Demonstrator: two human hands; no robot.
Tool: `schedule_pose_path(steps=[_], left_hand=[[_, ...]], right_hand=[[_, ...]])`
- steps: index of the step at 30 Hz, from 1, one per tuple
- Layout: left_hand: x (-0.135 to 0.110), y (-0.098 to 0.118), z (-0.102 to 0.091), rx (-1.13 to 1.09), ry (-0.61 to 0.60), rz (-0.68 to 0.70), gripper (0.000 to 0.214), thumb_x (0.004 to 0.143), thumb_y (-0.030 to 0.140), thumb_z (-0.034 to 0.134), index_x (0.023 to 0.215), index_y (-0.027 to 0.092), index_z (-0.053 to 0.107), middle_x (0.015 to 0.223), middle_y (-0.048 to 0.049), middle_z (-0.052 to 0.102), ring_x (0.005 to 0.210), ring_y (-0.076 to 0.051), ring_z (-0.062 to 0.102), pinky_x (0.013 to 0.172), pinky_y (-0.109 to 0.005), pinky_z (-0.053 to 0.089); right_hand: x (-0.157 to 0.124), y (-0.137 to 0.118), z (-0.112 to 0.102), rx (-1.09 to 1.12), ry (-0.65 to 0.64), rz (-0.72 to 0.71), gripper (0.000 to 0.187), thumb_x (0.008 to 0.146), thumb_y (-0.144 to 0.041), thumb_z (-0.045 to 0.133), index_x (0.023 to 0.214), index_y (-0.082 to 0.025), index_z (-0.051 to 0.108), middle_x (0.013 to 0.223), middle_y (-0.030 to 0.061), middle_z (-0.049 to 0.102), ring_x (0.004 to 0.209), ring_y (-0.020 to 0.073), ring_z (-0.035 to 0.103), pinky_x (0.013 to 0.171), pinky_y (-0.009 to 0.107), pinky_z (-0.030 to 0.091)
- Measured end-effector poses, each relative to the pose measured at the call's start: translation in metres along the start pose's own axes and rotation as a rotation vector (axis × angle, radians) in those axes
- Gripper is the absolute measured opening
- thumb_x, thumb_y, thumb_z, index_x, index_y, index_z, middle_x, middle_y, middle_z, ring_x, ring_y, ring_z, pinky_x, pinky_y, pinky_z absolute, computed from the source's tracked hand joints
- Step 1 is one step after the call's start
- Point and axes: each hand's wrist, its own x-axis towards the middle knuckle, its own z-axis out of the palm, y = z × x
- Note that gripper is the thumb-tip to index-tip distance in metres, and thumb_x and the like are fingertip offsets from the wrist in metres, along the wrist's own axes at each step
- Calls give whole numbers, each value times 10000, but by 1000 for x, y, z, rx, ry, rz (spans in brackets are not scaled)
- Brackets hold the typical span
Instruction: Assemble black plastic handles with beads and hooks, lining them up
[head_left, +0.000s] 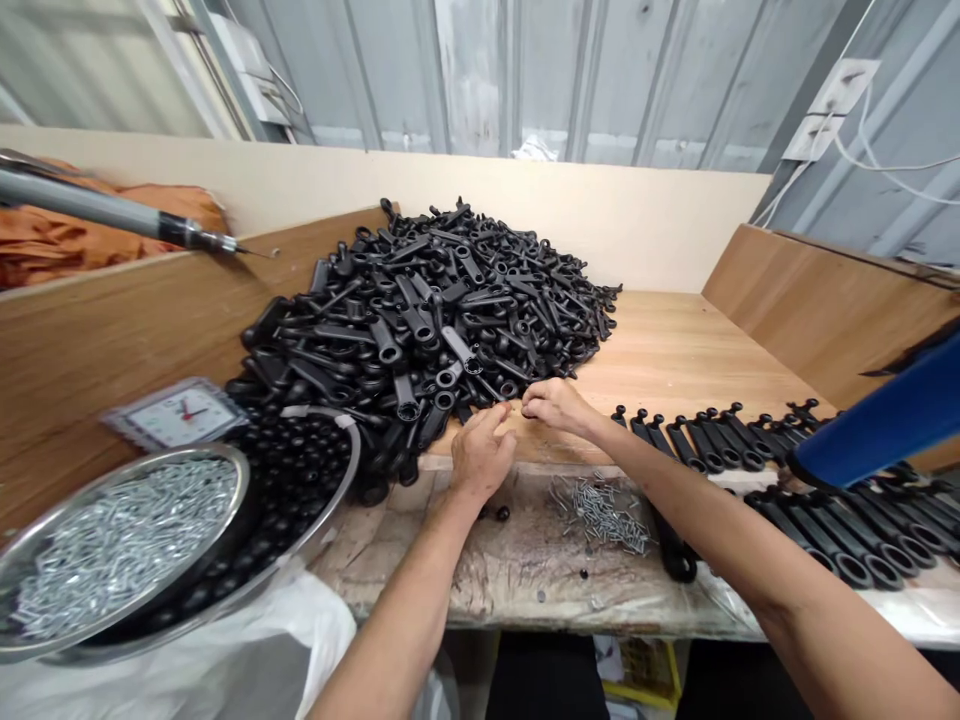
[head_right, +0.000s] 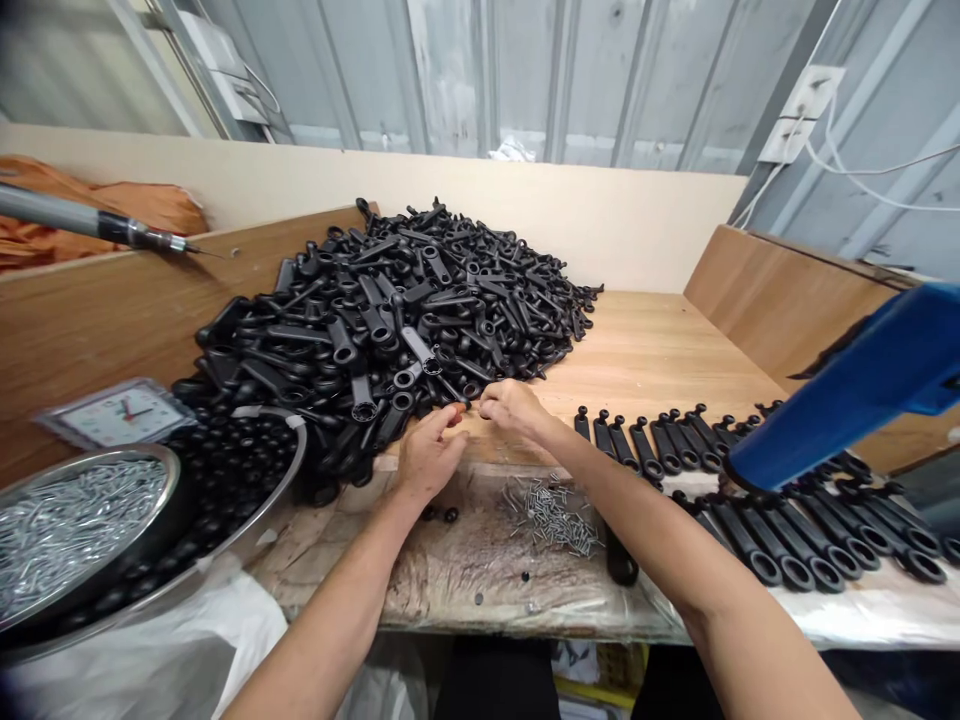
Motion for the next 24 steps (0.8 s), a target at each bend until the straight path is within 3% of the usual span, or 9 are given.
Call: schedule_pose_path(steps=[4, 6, 9, 13, 15, 17, 21, 24], left_hand=[[-10, 15, 6, 11, -10, 276, 552, 695, 213, 544, 1226, 136, 411, 1211, -117, 511, 1164, -223, 420, 990, -369, 336], [-16, 28, 11, -45, -32, 308, 541, 693, 208, 541, 1211, 126, 409, 1189, -129, 518, 1142, -228, 438, 965, -376, 354], [-21, 45, 15, -165, -78, 202, 403, 723, 179, 477, 1125, 145, 469, 1037, -94, 595, 950, -192, 549, 827, -325, 432], [-30, 61, 1, -379, 0, -47, 251, 743, 216, 470, 978, 168, 544, 718, -2, 592, 653, -132, 548, 632, -253, 426], [-43, 72, -12, -584, -12, -176, 195, 735, 228, 509, 913, 164, 557, 537, 51, 493, 494, -96, 468, 524, -222, 374], [-65, 89, -22, -823, -125, -330, 192, 727, 239, 550, 897, 150, 554, 454, 75, 426, 407, -76, 398, 447, -207, 310], [-119, 128, -21, -1202, -453, -646, 354, 734, 294, 586, 1041, 128, 523, 597, 9, 582, 367, -66, 429, 409, -207, 284], [-147, 150, -10, -1360, -573, -751, 456, 708, 296, 623, 1121, 146, 500, 592, 24, 568, 342, -61, 431, 400, -203, 300]], right_hand=[[-39, -6, -19, 619, -2, 30, 252, 756, -301, 470, 879, -123, 599, 556, -15, 543, 459, 82, 480, 452, 182, 387], [-62, -12, -22, 953, -7, 55, 194, 708, -282, 544, 805, -125, 603, 527, -29, 520, 426, 68, 452, 426, 178, 376], [-95, -19, -20, 1172, 15, 75, 234, 674, -253, 604, 878, -140, 624, 519, -40, 525, 425, 67, 460, 399, 168, 350], [-142, -16, -19, 1336, 98, 55, 390, 660, -250, 665, 1037, -168, 614, 651, -6, 589, 532, 96, 531, 418, 184, 381], [-169, -10, -17, 1366, 91, 82, 296, 686, -277, 660, 951, -146, 650, 679, 21, 600, 555, 107, 542, 433, 202, 406], [-198, -6, -13, 1289, 141, 85, 222, 724, -298, 639, 878, -139, 665, 646, 23, 596, 526, 105, 530, 443, 216, 420], [-247, -14, 1, 834, 453, -95, 136, 748, -264, 631, 844, -173, 661, 770, 48, 641, 675, 143, 578, 632, 278, 479], [-270, -23, 14, 606, 603, -186, 154, 770, -256, 603, 906, -194, 639, 864, 63, 661, 806, 175, 591, 759, 325, 466]])
